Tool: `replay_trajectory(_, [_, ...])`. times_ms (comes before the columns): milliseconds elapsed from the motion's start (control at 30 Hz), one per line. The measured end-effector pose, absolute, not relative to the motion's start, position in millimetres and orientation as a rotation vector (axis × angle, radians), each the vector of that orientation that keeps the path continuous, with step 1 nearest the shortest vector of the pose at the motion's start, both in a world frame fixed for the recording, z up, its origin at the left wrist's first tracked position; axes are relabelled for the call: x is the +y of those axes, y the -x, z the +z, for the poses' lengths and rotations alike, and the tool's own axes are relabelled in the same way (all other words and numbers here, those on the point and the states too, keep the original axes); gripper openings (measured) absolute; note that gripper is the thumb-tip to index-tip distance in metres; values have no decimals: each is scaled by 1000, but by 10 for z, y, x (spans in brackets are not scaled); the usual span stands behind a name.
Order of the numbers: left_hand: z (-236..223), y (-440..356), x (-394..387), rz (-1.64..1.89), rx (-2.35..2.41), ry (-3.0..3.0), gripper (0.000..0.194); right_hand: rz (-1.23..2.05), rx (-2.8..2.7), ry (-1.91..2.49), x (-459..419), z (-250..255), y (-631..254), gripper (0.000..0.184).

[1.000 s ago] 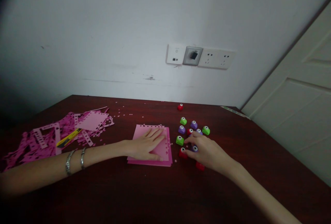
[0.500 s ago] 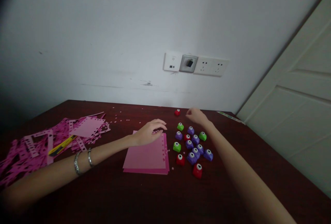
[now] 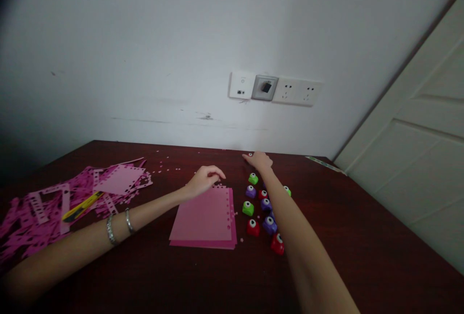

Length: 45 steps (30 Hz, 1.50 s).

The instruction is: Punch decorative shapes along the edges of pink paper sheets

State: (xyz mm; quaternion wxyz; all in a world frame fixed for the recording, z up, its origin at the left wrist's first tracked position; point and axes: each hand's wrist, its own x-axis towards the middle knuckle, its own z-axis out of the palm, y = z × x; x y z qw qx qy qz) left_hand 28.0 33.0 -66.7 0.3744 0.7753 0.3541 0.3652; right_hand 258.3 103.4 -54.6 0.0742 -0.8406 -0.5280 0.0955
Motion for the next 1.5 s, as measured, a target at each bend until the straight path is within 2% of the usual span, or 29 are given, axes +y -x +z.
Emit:
replay_trajectory(167, [-630, -230, 255, 943, 850, -2037, 26, 279, -1539, 2579, 1091, -592, -2550, 36])
replay_trajectory(233, [-604, -213, 218, 941, 830, -2060, 26, 293, -1535, 2586, 1093, -597, -2550, 31])
replay_trajectory(467, [-474, -126, 67, 887, 798, -2234, 25, 305, -1549, 2557, 1002, -505, -2549, 29])
replay_trajectory(633, [-390, 7, -83, 629, 650, -2559, 24, 318, -1645, 2395, 787, -245, -2590, 38])
replay_trajectory(800, [-384, 151, -249, 332, 494, -2804, 14, 502, -1770, 2084, 250, 91, -2586, 32])
replay_trajectory(900, [-421, 197, -340, 274, 443, -2858, 16, 605, -1828, 1921, -229, 195, -2486, 33])
replay_trajectory(1000, [-453, 206, -433, 251, 433, -2893, 20, 714, -1882, 1693, -705, 160, -2328, 23])
replay_trajectory(1167, [-479, 181, -573, 187, 477, -3026, 27, 625, -2072, 1687, -1254, -112, -2107, 18])
replay_trajectory(1500, [-530, 163, -615, 166, 462, -3093, 22, 650, -2210, 1756, -1440, -392, -2086, 14])
